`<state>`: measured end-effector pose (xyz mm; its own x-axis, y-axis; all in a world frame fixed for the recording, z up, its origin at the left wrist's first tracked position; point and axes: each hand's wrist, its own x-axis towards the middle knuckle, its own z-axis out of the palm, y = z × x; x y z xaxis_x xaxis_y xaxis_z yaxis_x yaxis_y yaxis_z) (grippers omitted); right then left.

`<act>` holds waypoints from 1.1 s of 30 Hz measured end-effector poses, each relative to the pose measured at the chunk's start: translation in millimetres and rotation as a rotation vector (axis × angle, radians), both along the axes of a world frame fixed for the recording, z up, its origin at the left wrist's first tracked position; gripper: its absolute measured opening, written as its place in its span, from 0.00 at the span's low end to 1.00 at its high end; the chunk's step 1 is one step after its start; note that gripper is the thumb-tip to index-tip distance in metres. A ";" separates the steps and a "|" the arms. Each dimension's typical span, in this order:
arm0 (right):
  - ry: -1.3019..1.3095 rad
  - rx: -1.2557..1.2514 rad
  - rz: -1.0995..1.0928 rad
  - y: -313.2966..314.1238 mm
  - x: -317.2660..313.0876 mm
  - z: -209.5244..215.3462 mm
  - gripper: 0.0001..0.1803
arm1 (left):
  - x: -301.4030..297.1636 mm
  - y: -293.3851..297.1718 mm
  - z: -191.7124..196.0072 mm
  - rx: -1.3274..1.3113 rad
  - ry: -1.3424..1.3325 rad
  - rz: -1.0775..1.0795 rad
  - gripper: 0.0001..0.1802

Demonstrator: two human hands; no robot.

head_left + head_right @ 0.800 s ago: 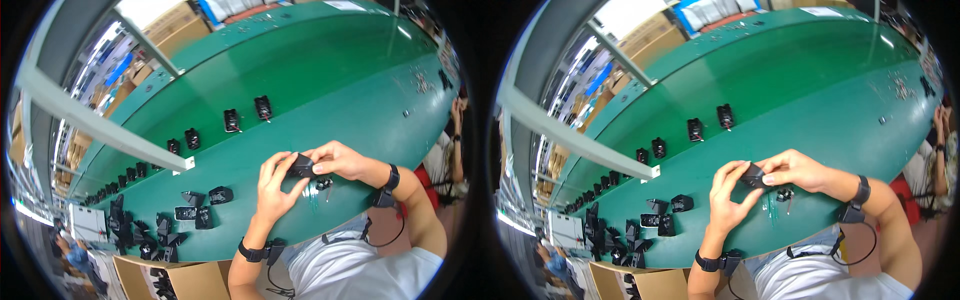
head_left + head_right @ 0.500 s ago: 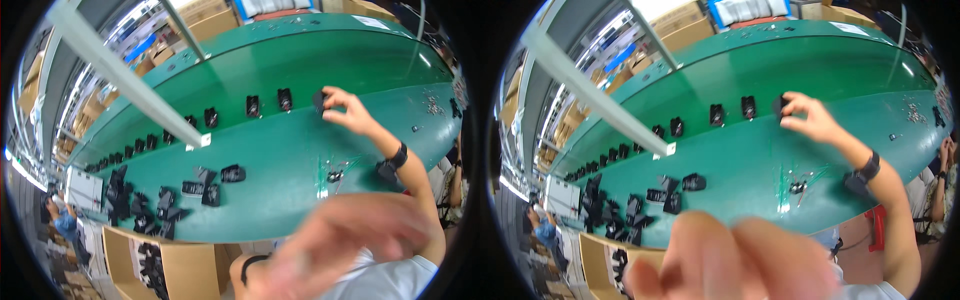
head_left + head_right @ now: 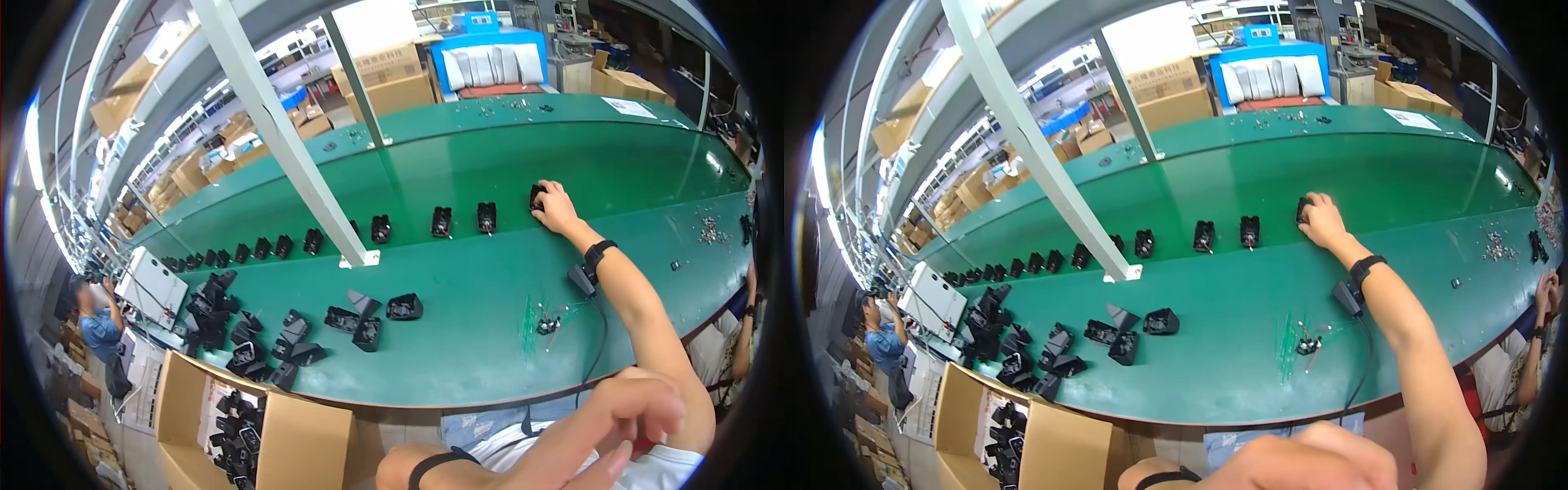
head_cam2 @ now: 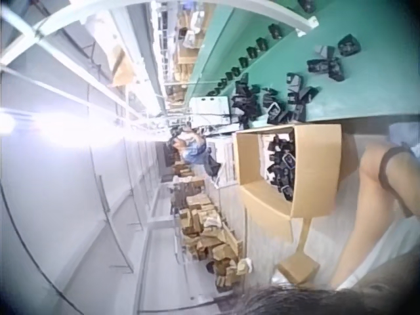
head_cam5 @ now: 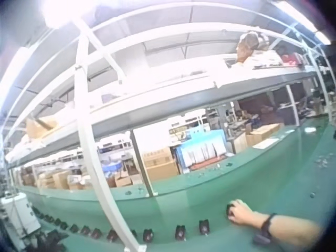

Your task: The person assembles small black electronic devices by inserting wires and components into the housings. They pick up a device, insert a wire, and place it on the green table, repeating this process for multiple units.

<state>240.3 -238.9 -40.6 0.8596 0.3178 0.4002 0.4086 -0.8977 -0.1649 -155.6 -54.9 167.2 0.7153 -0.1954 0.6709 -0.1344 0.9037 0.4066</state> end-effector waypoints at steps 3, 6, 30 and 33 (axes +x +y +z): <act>-0.001 0.010 0.030 10.5 -4.2 10.1 0.20 | -7.8 3.3 -11.0 0.566 0.085 0.159 0.22; -0.007 0.113 0.045 -7.5 -17.3 20.4 0.26 | 35.0 22.4 -48.9 1.018 -0.193 0.827 0.23; 0.334 0.245 0.425 12.1 -185.3 37.6 0.14 | 152.1 121.3 -205.8 2.009 -0.086 1.234 0.37; 0.318 0.351 0.413 20.9 -165.5 26.5 0.21 | 165.1 111.9 -199.6 1.916 0.048 1.169 0.37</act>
<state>74.8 -218.1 -14.1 0.7880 0.5453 0.2860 0.5929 -0.5466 -0.5914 9.5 57.0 -32.4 0.9689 -0.0011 0.2473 -0.1156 -0.8860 0.4490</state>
